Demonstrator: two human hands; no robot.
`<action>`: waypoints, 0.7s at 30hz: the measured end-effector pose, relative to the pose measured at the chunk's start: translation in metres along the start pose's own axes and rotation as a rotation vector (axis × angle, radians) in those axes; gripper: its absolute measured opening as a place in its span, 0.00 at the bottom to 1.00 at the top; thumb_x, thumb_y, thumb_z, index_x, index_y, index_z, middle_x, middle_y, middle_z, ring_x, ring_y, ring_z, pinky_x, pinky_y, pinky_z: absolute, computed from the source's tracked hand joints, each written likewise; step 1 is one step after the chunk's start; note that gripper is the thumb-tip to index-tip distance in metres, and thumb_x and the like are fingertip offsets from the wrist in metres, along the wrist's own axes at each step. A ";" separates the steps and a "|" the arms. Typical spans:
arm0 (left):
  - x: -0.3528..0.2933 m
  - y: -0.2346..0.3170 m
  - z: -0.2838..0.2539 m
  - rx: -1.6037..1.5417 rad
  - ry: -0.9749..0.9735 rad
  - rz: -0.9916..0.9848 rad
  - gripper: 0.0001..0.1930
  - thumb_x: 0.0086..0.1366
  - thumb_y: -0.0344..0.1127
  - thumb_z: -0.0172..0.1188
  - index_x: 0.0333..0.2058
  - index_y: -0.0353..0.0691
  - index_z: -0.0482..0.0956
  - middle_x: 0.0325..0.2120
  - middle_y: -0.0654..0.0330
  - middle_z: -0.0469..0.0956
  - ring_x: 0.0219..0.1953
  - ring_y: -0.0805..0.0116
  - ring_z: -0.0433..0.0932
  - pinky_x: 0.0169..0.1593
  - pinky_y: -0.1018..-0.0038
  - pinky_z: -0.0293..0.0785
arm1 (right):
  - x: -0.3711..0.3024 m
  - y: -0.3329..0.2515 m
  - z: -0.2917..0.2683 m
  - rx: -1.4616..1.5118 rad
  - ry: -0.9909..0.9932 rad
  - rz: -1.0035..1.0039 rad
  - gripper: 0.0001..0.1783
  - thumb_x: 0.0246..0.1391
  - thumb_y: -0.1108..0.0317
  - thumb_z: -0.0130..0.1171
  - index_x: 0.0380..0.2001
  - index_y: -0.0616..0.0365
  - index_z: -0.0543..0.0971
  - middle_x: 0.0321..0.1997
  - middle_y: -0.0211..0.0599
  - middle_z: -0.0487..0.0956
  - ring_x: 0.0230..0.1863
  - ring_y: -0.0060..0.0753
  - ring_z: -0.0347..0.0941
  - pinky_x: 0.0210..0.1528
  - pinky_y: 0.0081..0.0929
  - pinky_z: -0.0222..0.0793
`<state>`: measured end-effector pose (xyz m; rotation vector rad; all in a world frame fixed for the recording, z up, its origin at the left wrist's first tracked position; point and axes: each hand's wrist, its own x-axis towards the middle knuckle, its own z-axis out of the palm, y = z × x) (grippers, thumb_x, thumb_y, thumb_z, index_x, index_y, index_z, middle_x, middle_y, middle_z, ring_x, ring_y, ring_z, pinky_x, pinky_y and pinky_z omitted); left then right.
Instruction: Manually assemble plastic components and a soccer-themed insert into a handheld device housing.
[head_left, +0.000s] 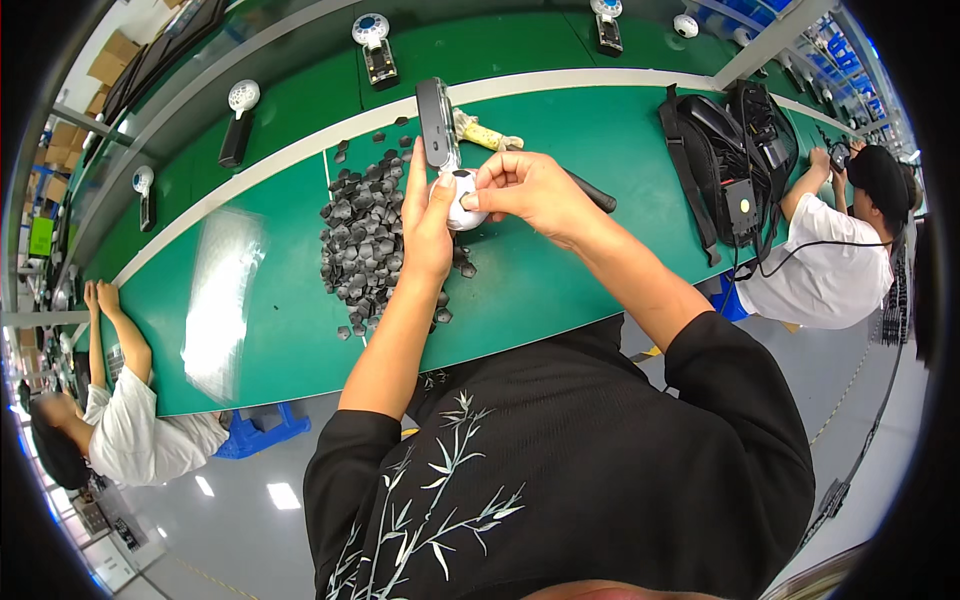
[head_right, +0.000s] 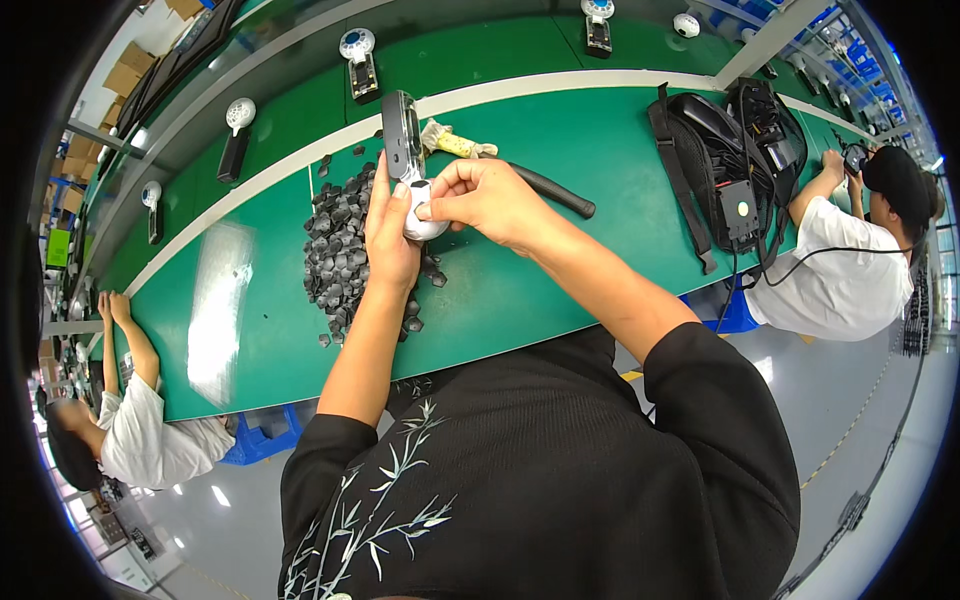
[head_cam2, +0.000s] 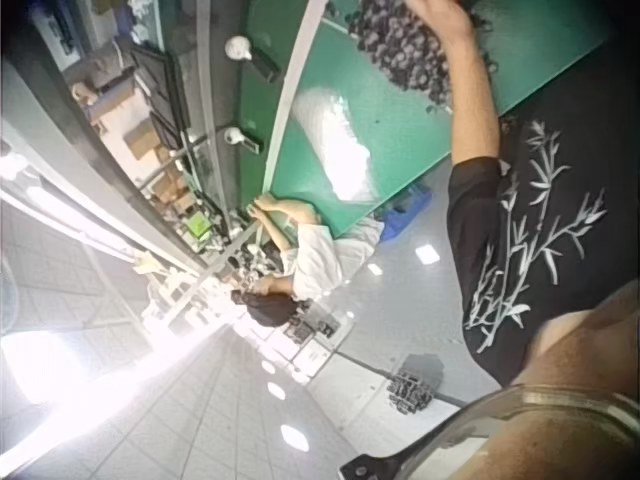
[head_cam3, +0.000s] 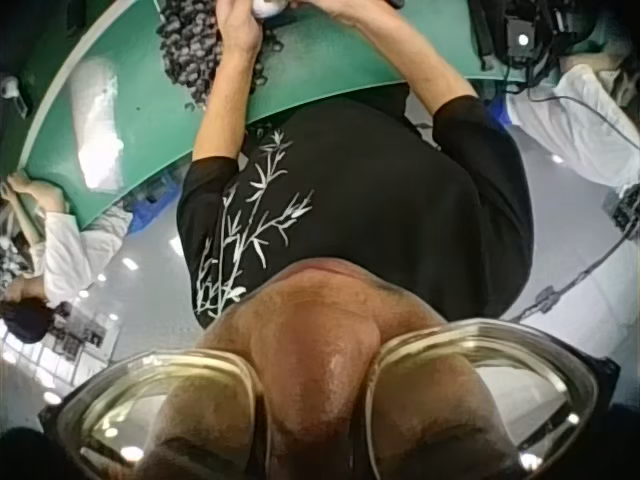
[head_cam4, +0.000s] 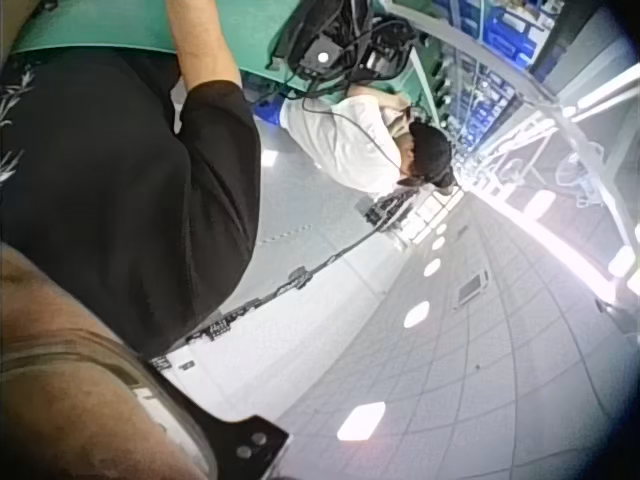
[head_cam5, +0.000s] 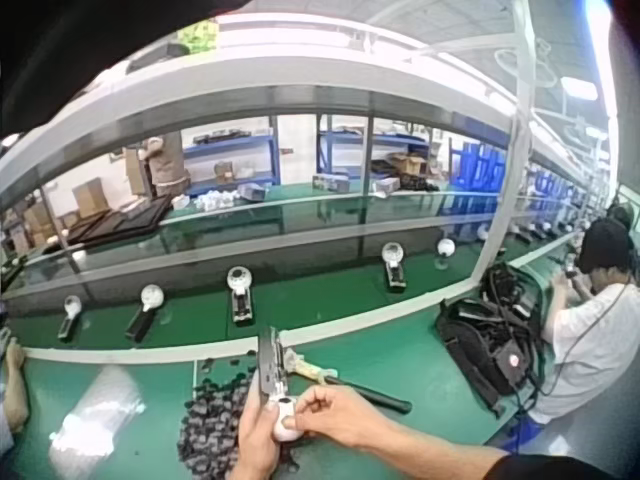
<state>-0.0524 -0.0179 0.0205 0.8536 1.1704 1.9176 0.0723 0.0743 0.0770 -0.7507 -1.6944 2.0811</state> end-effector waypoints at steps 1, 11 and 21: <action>0.000 0.002 0.000 -0.044 -0.033 -0.019 0.31 0.69 0.35 0.44 0.69 0.38 0.48 0.52 0.47 0.70 0.42 0.64 0.75 0.43 0.75 0.74 | 0.000 -0.001 0.000 0.015 -0.003 0.000 0.07 0.49 0.77 0.66 0.31 0.63 0.77 0.27 0.34 0.78 0.26 0.21 0.73 0.32 0.15 0.72; 0.003 0.002 0.005 -0.067 -0.082 -0.003 0.40 0.61 0.30 0.55 0.69 0.39 0.46 0.47 0.46 0.73 0.39 0.62 0.77 0.37 0.74 0.75 | -0.009 -0.006 -0.002 0.181 -0.002 0.034 0.10 0.53 0.76 0.63 0.37 0.64 0.74 0.27 0.35 0.76 0.25 0.22 0.73 0.31 0.18 0.75; 0.013 0.013 -0.004 -0.314 -0.027 -0.095 0.39 0.57 0.27 0.56 0.67 0.42 0.51 0.40 0.45 0.76 0.28 0.61 0.78 0.21 0.76 0.71 | -0.022 0.029 -0.008 -0.146 0.022 -0.002 0.07 0.54 0.73 0.59 0.36 0.64 0.76 0.29 0.38 0.76 0.27 0.29 0.73 0.32 0.24 0.75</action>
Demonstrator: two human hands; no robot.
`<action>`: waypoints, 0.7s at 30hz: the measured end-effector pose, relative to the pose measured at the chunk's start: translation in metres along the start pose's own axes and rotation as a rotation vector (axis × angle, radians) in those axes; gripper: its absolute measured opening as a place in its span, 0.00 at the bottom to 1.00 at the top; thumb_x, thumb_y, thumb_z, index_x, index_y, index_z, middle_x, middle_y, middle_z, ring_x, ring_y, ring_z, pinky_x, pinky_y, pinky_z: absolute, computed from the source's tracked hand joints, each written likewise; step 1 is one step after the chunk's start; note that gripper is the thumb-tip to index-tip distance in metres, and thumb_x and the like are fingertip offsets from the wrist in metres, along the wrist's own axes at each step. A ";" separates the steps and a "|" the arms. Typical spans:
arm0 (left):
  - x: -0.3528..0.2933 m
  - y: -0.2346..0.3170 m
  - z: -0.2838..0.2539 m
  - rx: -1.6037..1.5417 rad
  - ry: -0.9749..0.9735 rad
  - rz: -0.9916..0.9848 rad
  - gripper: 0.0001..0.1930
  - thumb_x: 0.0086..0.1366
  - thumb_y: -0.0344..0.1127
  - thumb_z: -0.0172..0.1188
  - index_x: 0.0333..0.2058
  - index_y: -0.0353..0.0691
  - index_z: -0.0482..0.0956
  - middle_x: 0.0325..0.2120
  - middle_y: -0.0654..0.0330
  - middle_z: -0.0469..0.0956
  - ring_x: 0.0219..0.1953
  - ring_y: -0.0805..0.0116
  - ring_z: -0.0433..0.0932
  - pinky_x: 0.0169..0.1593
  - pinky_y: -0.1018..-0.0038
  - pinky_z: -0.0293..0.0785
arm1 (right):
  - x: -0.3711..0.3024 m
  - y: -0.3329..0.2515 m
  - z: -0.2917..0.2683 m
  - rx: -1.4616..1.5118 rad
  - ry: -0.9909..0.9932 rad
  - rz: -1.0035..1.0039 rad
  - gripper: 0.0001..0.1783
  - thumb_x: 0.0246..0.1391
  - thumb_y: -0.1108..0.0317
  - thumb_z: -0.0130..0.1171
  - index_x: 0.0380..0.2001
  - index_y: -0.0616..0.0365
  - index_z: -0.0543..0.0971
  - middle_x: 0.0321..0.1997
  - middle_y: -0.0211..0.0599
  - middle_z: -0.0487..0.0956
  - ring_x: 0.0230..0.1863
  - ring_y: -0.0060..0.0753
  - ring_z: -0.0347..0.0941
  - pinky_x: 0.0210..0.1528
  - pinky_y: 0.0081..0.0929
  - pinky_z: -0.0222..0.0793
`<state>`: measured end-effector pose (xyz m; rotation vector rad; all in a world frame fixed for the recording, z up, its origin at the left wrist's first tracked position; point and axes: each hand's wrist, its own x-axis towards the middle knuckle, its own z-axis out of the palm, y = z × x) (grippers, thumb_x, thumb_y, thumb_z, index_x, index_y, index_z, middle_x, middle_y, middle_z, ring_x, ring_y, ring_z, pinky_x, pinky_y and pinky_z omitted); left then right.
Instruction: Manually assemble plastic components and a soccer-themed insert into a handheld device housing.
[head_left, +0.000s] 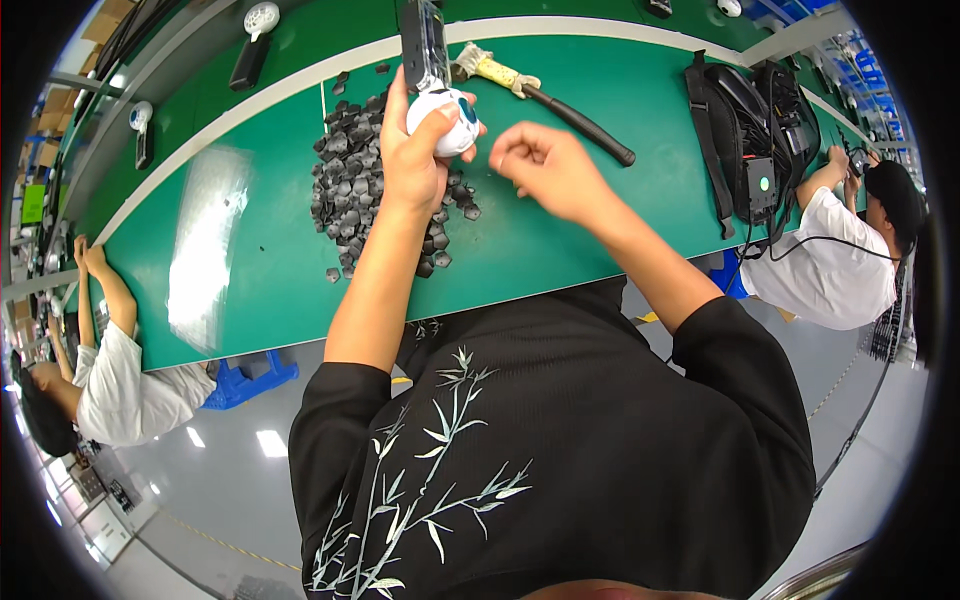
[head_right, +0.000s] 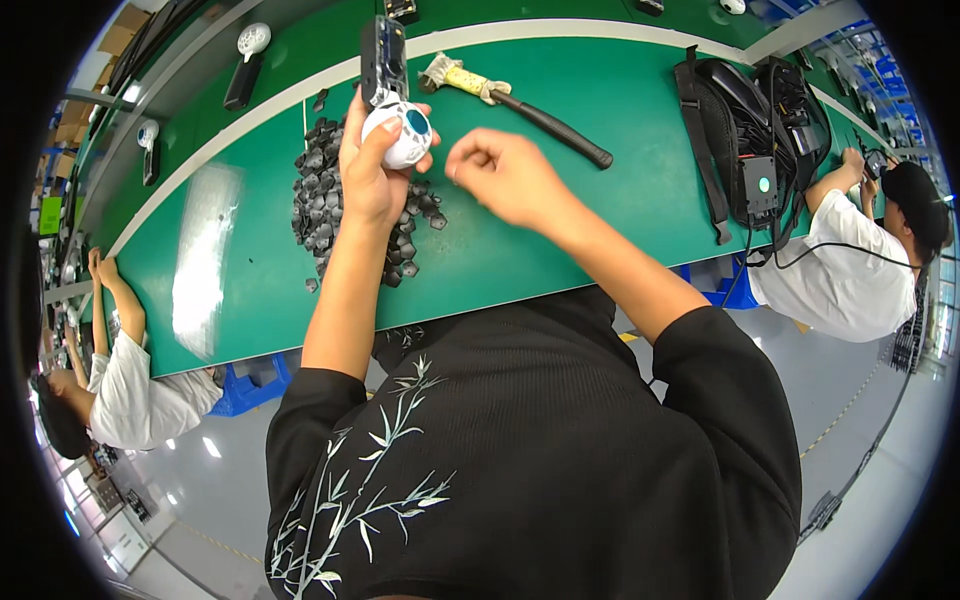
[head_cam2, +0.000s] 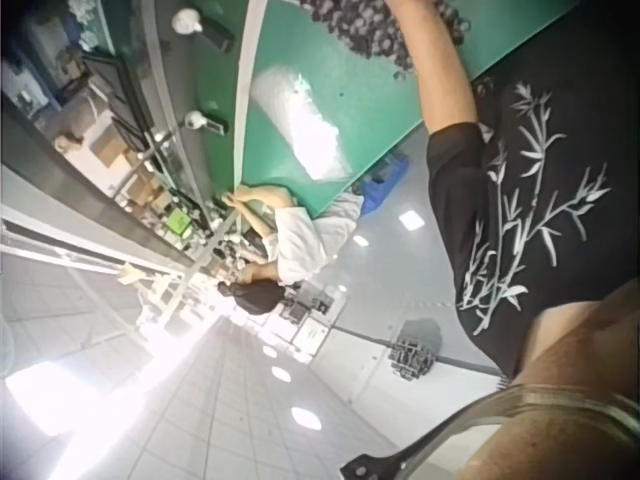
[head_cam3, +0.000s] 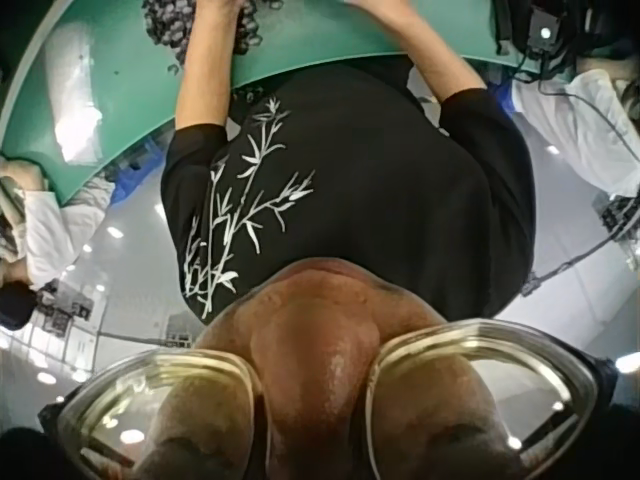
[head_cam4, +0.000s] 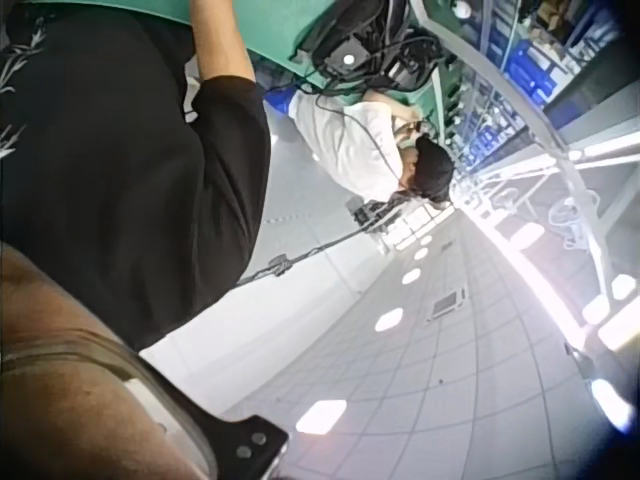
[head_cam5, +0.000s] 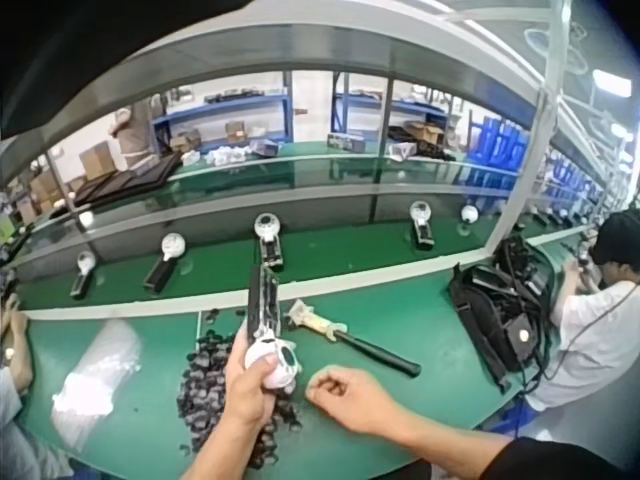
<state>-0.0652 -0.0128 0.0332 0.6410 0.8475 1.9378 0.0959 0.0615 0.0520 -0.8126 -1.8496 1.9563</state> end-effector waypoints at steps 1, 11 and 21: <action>0.000 0.002 -0.002 0.001 0.003 0.016 0.39 0.57 0.26 0.56 0.67 0.42 0.52 0.40 0.46 0.76 0.28 0.61 0.78 0.21 0.75 0.71 | -0.009 0.002 0.007 -0.246 -0.021 -0.062 0.08 0.54 0.72 0.59 0.36 0.64 0.76 0.29 0.37 0.75 0.28 0.30 0.74 0.32 0.26 0.75; -0.003 0.002 0.005 0.177 -0.034 0.090 0.38 0.57 0.26 0.55 0.67 0.41 0.53 0.40 0.46 0.76 0.30 0.59 0.79 0.24 0.74 0.75 | -0.025 0.041 0.036 -1.109 -0.026 -0.603 0.08 0.51 0.70 0.60 0.34 0.61 0.79 0.35 0.39 0.75 0.32 0.39 0.73 0.37 0.33 0.74; 0.000 -0.006 0.006 0.208 0.040 0.186 0.36 0.58 0.27 0.54 0.66 0.35 0.53 0.42 0.46 0.75 0.33 0.57 0.81 0.28 0.71 0.79 | -0.022 0.028 0.036 -1.285 -0.123 -0.582 0.05 0.49 0.73 0.55 0.30 0.62 0.78 0.31 0.43 0.75 0.30 0.44 0.73 0.35 0.38 0.74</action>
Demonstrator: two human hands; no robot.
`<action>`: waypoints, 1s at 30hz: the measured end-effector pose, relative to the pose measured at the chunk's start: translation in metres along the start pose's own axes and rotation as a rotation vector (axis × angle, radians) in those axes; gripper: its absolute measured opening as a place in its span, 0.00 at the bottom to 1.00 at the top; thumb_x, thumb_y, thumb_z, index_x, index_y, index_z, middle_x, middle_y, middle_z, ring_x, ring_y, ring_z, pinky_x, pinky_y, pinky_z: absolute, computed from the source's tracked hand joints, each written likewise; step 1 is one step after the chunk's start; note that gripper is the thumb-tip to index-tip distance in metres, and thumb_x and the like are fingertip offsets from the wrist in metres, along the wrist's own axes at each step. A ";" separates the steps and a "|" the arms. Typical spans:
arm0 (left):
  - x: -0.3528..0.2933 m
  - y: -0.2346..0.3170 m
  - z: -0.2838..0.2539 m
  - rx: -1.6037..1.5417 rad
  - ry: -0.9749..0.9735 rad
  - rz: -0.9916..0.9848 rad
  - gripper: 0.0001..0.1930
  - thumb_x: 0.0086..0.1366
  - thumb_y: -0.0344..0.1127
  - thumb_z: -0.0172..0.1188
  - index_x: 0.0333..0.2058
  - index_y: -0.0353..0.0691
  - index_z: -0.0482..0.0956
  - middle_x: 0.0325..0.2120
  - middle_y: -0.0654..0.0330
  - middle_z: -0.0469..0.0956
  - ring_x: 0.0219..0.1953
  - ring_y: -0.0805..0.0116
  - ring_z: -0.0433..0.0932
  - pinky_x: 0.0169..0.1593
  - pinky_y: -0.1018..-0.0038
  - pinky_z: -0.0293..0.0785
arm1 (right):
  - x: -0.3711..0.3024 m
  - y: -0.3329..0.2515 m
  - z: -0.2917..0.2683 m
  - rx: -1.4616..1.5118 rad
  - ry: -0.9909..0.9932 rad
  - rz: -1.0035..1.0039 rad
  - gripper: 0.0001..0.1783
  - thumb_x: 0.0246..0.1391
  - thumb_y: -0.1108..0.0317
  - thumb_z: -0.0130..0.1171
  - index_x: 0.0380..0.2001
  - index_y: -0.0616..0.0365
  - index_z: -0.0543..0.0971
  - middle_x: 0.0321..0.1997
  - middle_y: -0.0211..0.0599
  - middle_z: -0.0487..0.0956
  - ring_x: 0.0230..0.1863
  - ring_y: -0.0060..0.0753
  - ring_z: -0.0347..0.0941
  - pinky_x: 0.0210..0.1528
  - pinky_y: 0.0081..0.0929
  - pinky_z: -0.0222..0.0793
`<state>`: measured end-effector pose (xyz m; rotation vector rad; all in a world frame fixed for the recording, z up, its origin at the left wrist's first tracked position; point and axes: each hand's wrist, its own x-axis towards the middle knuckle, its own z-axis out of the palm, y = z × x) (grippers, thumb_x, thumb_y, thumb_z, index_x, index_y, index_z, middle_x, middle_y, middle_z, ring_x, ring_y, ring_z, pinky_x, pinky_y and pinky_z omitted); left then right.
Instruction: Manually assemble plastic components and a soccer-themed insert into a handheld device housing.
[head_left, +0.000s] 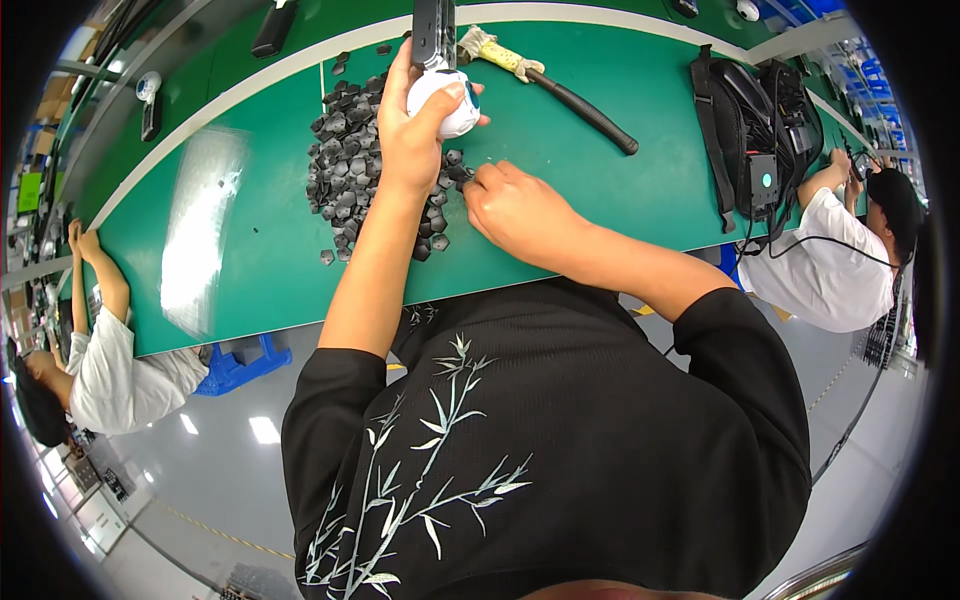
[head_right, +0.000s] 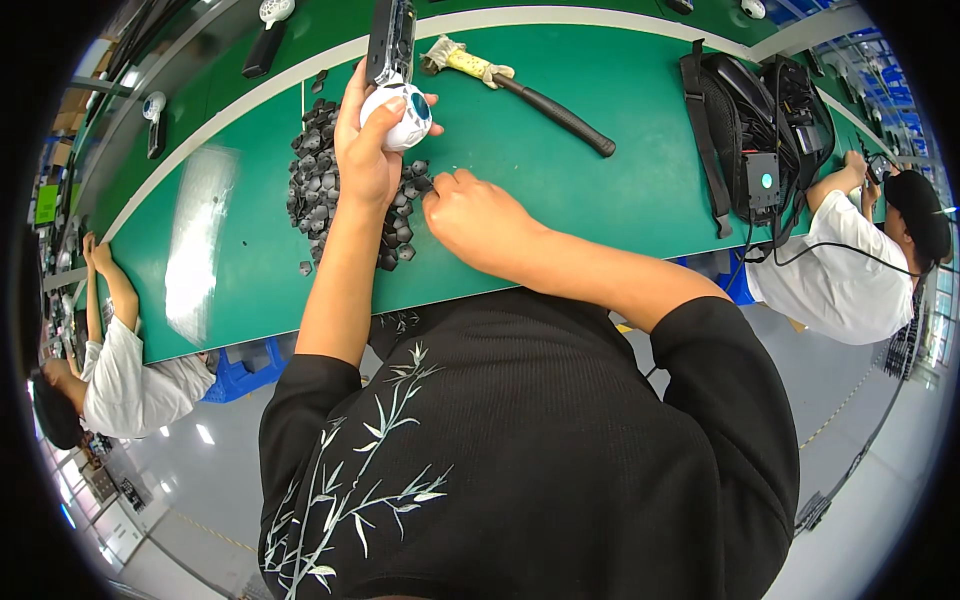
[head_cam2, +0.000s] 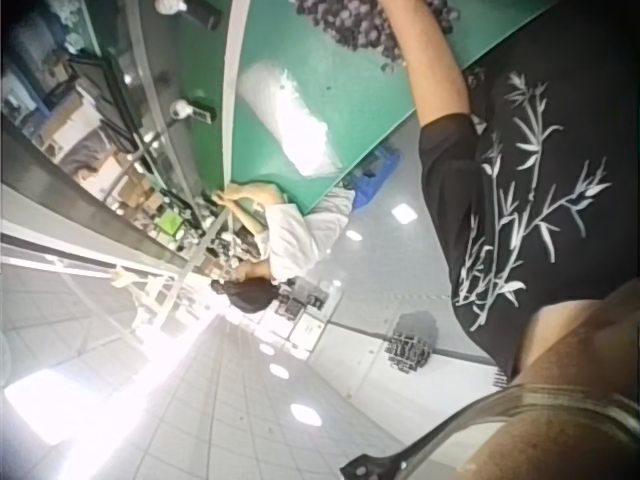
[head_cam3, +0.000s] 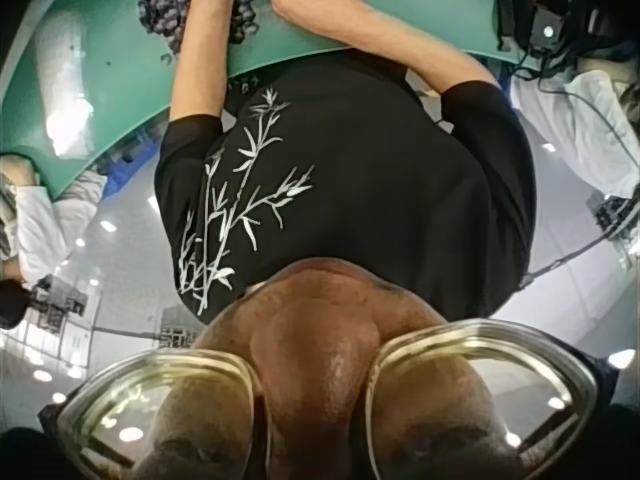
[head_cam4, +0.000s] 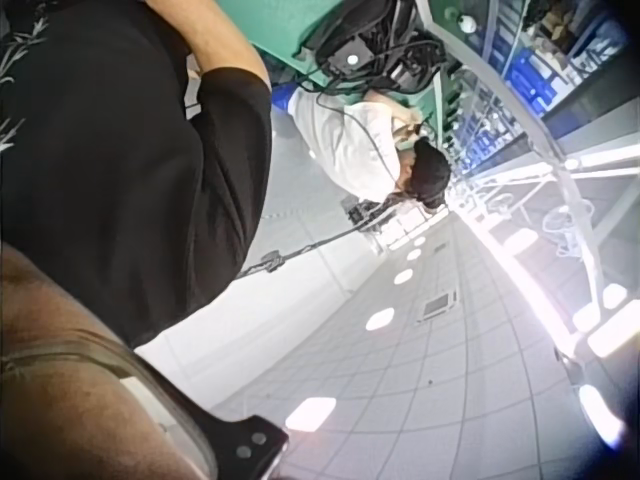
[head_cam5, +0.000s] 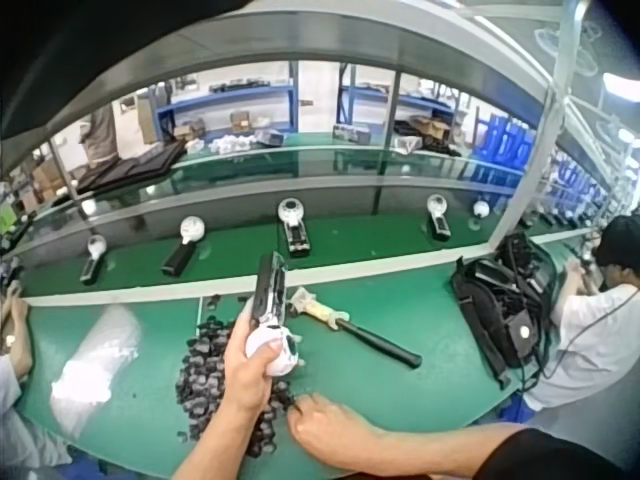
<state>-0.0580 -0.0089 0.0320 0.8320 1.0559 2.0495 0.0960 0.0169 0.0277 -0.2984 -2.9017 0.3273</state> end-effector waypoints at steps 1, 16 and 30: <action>0.000 0.000 0.000 0.038 0.006 0.001 0.34 0.60 0.28 0.53 0.65 0.33 0.54 0.42 0.46 0.75 0.34 0.56 0.81 0.28 0.72 0.79 | 0.001 0.002 0.000 -0.013 -0.014 0.012 0.07 0.50 0.72 0.55 0.31 0.62 0.79 0.31 0.41 0.75 0.30 0.43 0.73 0.35 0.37 0.74; 0.000 0.004 -0.005 -0.017 0.000 -0.065 0.21 0.69 0.37 0.47 0.55 0.28 0.66 0.46 0.45 0.73 0.35 0.54 0.82 0.29 0.71 0.80 | 0.010 0.029 -0.026 0.371 -0.005 0.339 0.10 0.49 0.68 0.57 0.33 0.60 0.82 0.32 0.40 0.79 0.29 0.42 0.75 0.34 0.35 0.72; -0.001 -0.002 -0.005 0.083 -0.004 -0.021 0.19 0.68 0.37 0.48 0.50 0.28 0.71 0.60 0.41 0.60 0.35 0.52 0.82 0.30 0.70 0.81 | 0.007 0.009 0.006 0.212 0.058 0.125 0.09 0.51 0.69 0.56 0.31 0.63 0.80 0.31 0.44 0.77 0.32 0.49 0.76 0.36 0.39 0.75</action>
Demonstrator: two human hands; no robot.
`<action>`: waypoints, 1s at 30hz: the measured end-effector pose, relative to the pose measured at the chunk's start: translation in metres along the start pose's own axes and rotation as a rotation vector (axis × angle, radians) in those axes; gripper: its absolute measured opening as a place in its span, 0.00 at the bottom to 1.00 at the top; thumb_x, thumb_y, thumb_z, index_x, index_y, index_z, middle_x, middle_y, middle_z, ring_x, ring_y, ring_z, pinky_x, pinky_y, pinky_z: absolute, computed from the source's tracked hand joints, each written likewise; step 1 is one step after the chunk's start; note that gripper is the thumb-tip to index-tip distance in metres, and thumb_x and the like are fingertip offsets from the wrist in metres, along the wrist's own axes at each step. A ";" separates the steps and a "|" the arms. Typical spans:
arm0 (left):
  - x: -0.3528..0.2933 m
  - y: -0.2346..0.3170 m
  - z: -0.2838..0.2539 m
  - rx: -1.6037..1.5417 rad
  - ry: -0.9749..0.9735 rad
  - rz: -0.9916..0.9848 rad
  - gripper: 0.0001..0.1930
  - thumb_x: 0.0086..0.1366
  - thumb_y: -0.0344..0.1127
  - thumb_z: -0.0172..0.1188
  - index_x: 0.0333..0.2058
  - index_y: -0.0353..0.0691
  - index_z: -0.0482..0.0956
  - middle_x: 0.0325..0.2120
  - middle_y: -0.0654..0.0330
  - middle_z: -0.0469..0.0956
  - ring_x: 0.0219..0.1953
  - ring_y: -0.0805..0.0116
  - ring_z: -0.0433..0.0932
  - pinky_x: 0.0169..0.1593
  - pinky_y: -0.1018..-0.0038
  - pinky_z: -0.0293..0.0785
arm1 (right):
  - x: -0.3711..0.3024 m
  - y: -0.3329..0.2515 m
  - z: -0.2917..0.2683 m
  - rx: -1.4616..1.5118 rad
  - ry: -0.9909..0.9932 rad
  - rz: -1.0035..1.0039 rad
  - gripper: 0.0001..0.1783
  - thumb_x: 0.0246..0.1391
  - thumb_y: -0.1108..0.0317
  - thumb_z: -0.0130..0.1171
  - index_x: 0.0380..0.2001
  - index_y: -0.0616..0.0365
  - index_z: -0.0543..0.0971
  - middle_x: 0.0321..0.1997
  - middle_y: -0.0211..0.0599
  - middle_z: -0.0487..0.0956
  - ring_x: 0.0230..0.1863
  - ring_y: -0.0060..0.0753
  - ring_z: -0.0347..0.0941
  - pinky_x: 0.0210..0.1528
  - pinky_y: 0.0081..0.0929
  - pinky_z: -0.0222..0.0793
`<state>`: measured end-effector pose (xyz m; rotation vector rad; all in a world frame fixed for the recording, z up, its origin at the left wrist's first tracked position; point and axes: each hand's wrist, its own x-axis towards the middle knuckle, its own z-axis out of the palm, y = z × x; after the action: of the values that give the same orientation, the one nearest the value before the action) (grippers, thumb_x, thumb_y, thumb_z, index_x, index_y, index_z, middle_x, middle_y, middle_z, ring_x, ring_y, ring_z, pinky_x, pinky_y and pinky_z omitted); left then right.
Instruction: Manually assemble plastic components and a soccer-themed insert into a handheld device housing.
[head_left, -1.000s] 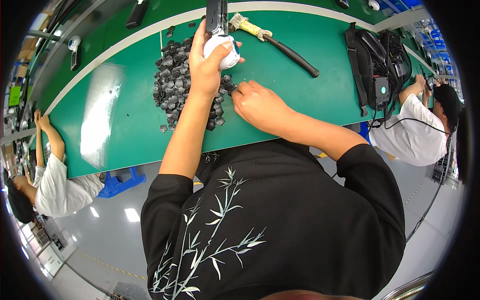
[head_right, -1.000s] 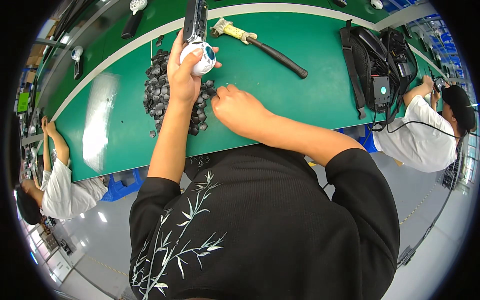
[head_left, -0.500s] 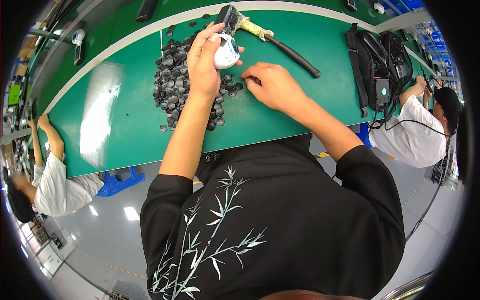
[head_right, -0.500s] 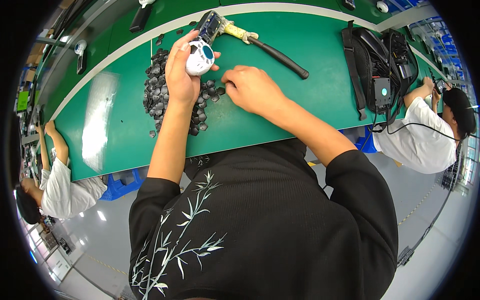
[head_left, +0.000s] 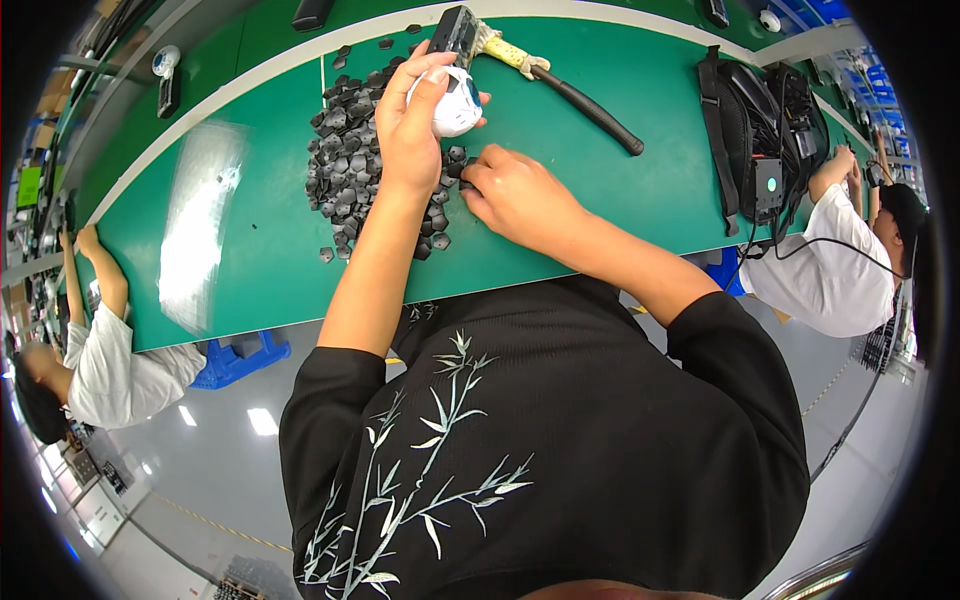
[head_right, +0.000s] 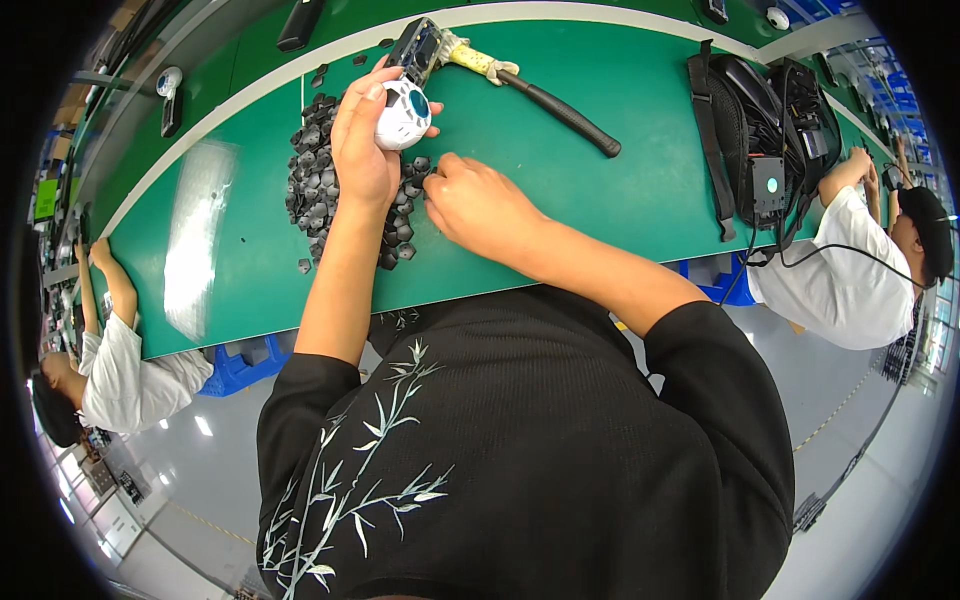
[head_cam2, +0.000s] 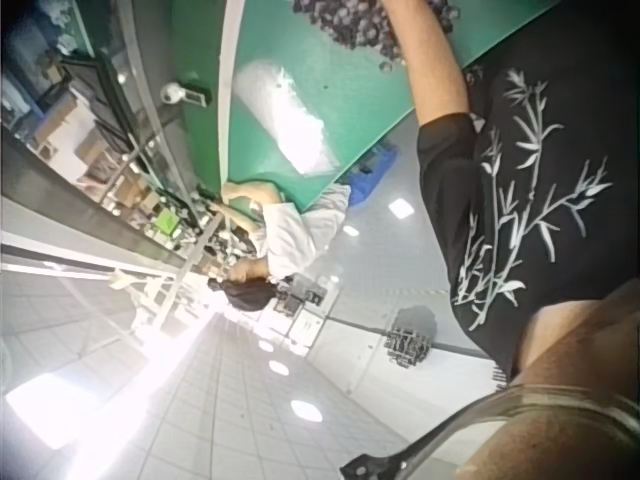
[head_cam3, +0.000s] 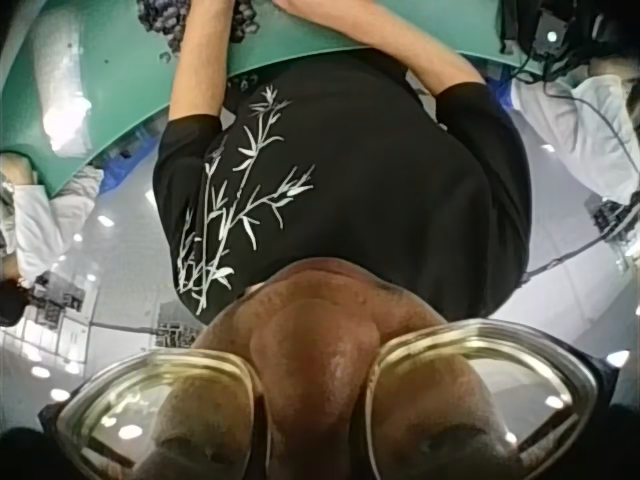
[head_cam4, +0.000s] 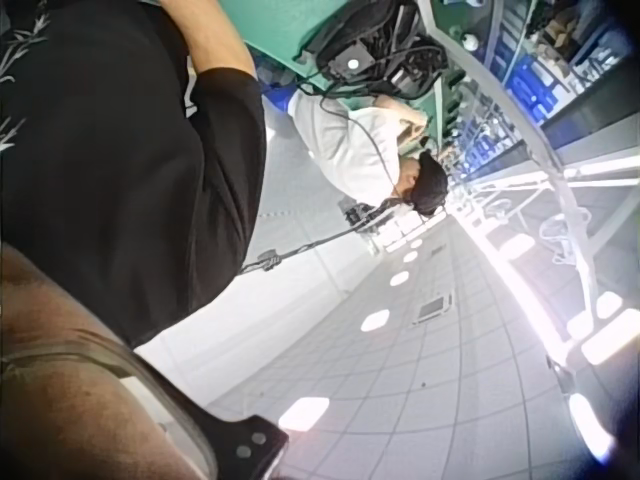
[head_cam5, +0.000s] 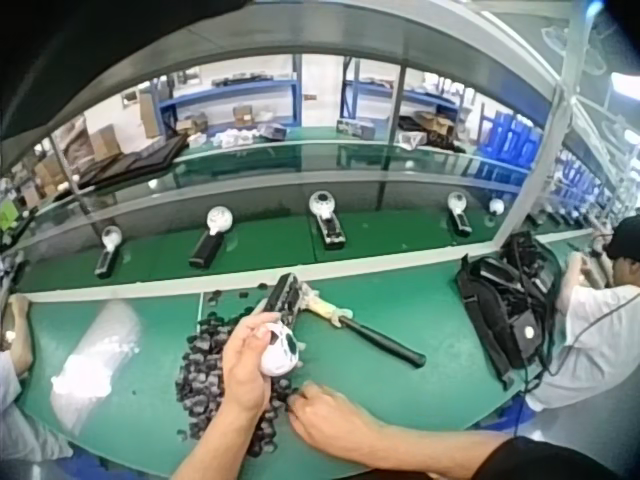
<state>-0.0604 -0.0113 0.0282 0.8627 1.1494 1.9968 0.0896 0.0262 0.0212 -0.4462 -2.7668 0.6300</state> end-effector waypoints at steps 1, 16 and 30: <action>0.000 0.000 0.000 0.003 0.000 -0.001 0.19 0.68 0.37 0.48 0.50 0.28 0.71 0.59 0.42 0.60 0.35 0.53 0.82 0.30 0.70 0.81 | 0.001 0.001 0.000 -0.019 -0.024 -0.003 0.09 0.52 0.69 0.57 0.33 0.63 0.80 0.31 0.43 0.76 0.31 0.48 0.76 0.36 0.38 0.75; 0.003 0.000 -0.003 -0.155 0.029 -0.042 0.15 0.67 0.35 0.52 0.47 0.32 0.76 0.59 0.44 0.61 0.34 0.55 0.82 0.34 0.72 0.80 | 0.019 0.009 -0.032 0.398 0.018 0.167 0.05 0.53 0.74 0.59 0.32 0.60 0.82 0.28 0.35 0.77 0.24 0.32 0.71 0.29 0.23 0.68; 0.004 0.010 -0.010 0.074 -0.030 0.002 0.16 0.67 0.39 0.52 0.45 0.33 0.78 0.56 0.41 0.66 0.42 0.58 0.78 0.35 0.73 0.78 | 0.026 0.006 -0.070 0.588 0.222 -0.132 0.06 0.52 0.79 0.61 0.34 0.60 0.83 0.33 0.32 0.77 0.29 0.22 0.68 0.29 0.17 0.62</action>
<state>-0.0727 -0.0164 0.0341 0.9285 1.2127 1.9465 0.0903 0.0666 0.0842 -0.1841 -2.2367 1.2177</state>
